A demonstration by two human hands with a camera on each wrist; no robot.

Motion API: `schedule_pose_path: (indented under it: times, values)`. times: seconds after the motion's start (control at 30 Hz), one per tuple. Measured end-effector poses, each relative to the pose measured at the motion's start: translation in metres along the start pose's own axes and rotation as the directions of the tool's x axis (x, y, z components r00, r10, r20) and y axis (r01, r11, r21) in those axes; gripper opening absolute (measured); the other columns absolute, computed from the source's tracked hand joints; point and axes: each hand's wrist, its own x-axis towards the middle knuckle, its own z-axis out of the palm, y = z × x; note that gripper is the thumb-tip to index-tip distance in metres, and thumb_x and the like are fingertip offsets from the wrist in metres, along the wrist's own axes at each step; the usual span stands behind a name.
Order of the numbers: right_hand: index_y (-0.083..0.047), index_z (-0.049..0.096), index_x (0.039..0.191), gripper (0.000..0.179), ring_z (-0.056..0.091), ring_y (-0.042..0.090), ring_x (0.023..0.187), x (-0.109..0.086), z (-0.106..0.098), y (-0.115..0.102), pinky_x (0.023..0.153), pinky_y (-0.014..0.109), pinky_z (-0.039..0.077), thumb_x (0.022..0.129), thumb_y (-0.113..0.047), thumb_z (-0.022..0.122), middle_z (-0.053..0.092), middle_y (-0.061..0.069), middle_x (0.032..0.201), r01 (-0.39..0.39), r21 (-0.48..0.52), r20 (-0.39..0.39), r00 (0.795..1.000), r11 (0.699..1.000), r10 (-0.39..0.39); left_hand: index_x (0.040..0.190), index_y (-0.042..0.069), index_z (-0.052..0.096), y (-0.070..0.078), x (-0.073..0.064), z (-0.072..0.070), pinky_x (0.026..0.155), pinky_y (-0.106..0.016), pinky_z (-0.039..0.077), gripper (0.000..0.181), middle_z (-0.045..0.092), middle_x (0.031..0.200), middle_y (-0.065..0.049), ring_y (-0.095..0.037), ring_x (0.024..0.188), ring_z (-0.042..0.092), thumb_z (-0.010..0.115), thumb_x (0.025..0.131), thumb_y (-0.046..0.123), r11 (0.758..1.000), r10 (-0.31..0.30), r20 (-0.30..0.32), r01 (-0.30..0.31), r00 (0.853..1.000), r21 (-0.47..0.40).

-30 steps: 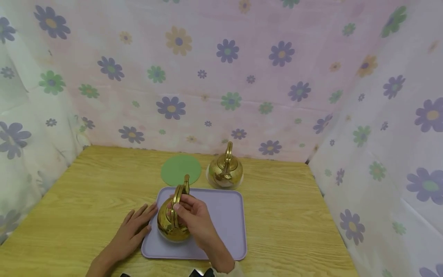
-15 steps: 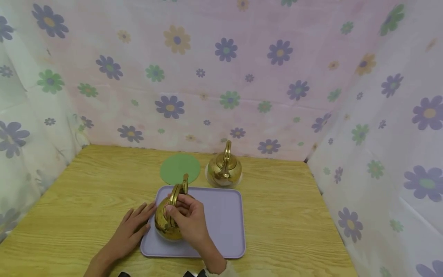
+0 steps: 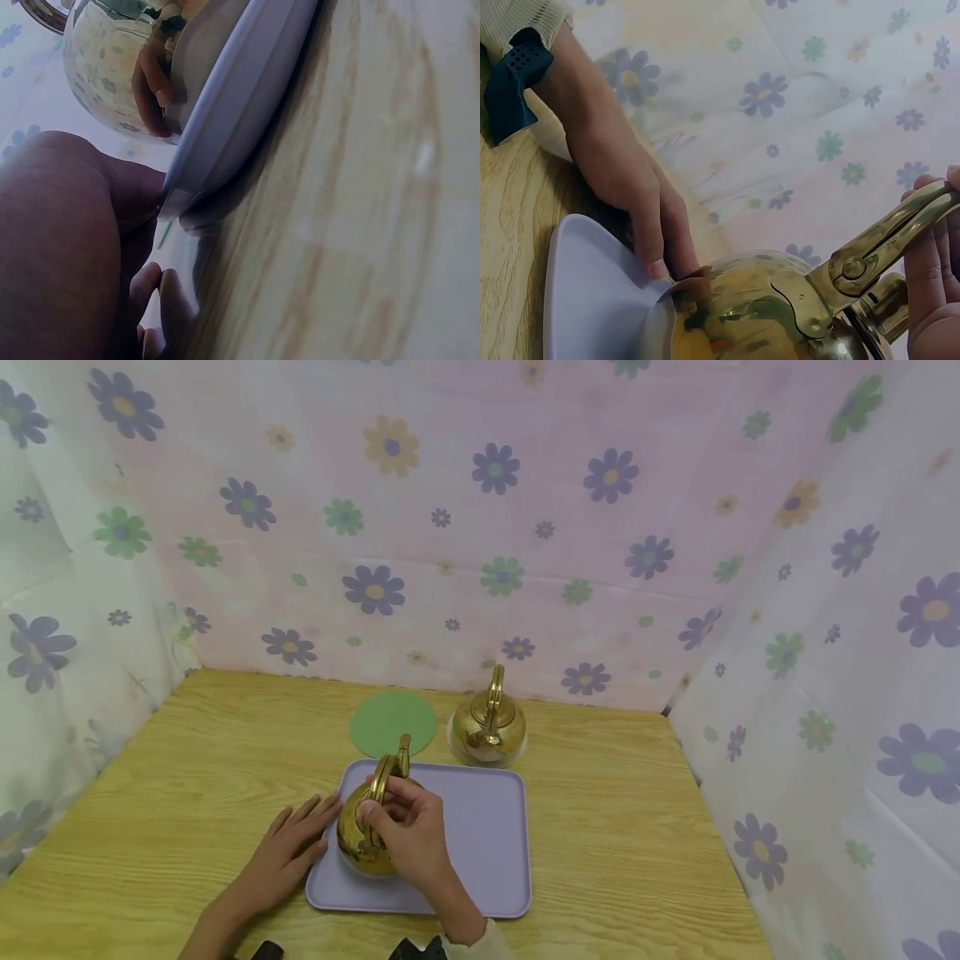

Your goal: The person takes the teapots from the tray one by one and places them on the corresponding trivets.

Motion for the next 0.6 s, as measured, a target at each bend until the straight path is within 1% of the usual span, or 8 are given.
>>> schedule_pose_path:
  times: [0.3, 0.47, 0.6]
  values:
    - [0.021, 0.060, 0.123, 0.034, 0.068, 0.004, 0.079, 0.0001, 0.0007, 0.0012, 0.074, 0.019, 0.058, 0.095, 0.001, 0.065, 0.062, 0.045, 0.101, 0.030, -0.045, 0.000, 1.000, 0.999, -0.030, 0.149, 0.008, 0.053, 0.0019, -0.0008, -0.0010, 0.124, -0.054, 0.009, 0.049, 0.049, 0.155, -0.009, -0.047, 0.144, 0.038, 0.059, 0.101, 0.014, 1.000, -0.009, 0.009, 0.009, 1.000, -0.006]
    - [0.018, 0.062, 0.122, 0.032, 0.067, 0.005, 0.079, 0.0026, -0.0008, -0.0007, 0.073, 0.019, 0.058, 0.095, 0.001, 0.066, 0.065, 0.040, 0.100, 0.032, -0.090, 0.009, 0.999, 0.995, -0.031, 0.150, 0.008, 0.052, 0.0015, 0.0007, -0.0014, 0.124, -0.056, 0.008, 0.049, 0.049, 0.156, -0.009, -0.047, 0.145, 0.037, 0.058, 0.102, 0.015, 1.000, -0.015, 0.017, 0.015, 1.000, -0.009]
    - [0.018, 0.062, 0.124, 0.033, 0.068, 0.005, 0.079, 0.0039, -0.0018, -0.0022, 0.072, 0.019, 0.058, 0.096, 0.000, 0.066, 0.066, 0.039, 0.101, 0.028, -0.101, 0.014, 1.000, 0.994, -0.027, 0.150, 0.008, 0.051, 0.0013, 0.0010, -0.0019, 0.125, -0.055, 0.008, 0.049, 0.048, 0.156, -0.008, -0.047, 0.145, 0.036, 0.057, 0.102, 0.015, 1.000, -0.019, 0.022, 0.020, 1.000, -0.013]
